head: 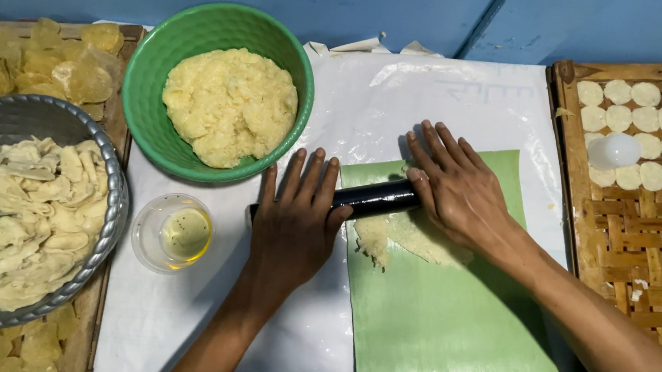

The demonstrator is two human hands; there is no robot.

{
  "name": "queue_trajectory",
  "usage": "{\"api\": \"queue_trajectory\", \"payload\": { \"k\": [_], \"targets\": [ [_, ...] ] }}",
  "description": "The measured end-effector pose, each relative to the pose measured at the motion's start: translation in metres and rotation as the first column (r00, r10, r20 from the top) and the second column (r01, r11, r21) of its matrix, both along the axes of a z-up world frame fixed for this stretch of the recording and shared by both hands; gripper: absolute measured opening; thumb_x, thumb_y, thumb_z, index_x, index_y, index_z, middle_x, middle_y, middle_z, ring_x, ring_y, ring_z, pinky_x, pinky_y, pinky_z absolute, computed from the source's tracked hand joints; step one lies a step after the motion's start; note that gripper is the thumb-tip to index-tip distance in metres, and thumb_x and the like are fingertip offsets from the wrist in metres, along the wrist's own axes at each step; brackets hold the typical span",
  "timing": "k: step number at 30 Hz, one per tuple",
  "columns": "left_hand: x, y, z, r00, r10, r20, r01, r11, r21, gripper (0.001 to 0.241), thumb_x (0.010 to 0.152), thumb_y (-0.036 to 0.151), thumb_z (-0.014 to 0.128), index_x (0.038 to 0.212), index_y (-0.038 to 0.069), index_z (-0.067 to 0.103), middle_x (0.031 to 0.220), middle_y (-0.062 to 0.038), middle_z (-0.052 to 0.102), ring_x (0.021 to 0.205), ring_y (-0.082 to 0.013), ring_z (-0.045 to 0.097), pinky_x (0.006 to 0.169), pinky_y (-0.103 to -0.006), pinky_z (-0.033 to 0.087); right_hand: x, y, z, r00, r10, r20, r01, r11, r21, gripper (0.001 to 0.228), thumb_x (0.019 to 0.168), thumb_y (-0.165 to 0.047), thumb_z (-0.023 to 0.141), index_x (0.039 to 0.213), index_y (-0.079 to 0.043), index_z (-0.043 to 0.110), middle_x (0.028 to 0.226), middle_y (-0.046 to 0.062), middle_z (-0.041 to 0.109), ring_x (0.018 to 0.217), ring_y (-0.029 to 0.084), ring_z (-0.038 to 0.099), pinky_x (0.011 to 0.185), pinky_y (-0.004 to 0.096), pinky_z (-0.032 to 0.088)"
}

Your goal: Rolling out dough flat on a plastic sheet and cutting it into small circular discs using a round cutter.

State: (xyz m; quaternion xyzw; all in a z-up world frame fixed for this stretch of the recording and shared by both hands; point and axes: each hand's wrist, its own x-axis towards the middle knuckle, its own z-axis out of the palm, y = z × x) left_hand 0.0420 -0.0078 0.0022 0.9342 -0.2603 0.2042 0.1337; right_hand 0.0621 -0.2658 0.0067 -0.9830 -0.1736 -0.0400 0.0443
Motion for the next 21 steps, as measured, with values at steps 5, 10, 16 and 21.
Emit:
{"api": "queue_trajectory", "payload": {
  "k": [5,10,16,21],
  "targets": [
    [0.024,-0.001,-0.019,0.994,0.024,0.105,-0.022,1.0,-0.021,0.054,0.107,0.043,0.049,0.135,-0.001,0.065,0.138,-0.024,0.064,0.133,-0.039,0.058,0.11,-0.0522,0.043,0.019,0.0,-0.009,0.999,-0.036,-0.006,0.036,0.999,0.038,0.059,0.112,-0.045,0.024,0.16,-0.016,0.041,0.162,0.02,0.039,0.153,0.037,0.03,0.122,0.05,0.025],
    [-0.016,-0.004,-0.012,0.979,0.026,0.202,-0.025,1.0,-0.007,0.069,0.11,0.051,0.031,0.142,-0.004,0.057,0.141,-0.026,0.061,0.132,-0.0425,0.058,0.11,-0.0575,0.043,-0.026,0.002,-0.008,0.981,0.012,0.194,-0.027,0.997,0.073,0.063,0.112,-0.045,0.024,0.162,-0.009,0.036,0.161,0.024,0.041,0.152,0.036,0.034,0.123,0.048,0.023],
    [-0.006,-0.005,-0.024,0.986,0.026,0.166,-0.026,1.0,-0.007,0.076,0.109,0.055,0.024,0.143,-0.005,0.056,0.142,-0.025,0.06,0.135,-0.0402,0.056,0.112,-0.0566,0.04,-0.01,-0.002,-0.011,0.982,0.04,0.186,-0.046,0.998,0.032,0.06,0.111,-0.045,0.03,0.159,-0.011,0.044,0.157,0.021,0.048,0.148,0.037,0.04,0.119,0.051,0.033],
    [0.033,-0.005,-0.032,0.991,0.099,0.092,-0.101,0.995,0.022,0.061,0.11,0.048,0.042,0.136,-0.003,0.063,0.13,-0.022,0.067,0.126,-0.0349,0.063,0.101,-0.0453,0.05,0.046,0.008,0.005,0.954,-0.174,-0.244,0.185,0.983,0.021,0.074,0.107,-0.062,0.015,0.166,-0.019,0.022,0.169,0.021,0.019,0.157,0.038,0.012,0.125,0.053,0.013]
  ]
}}
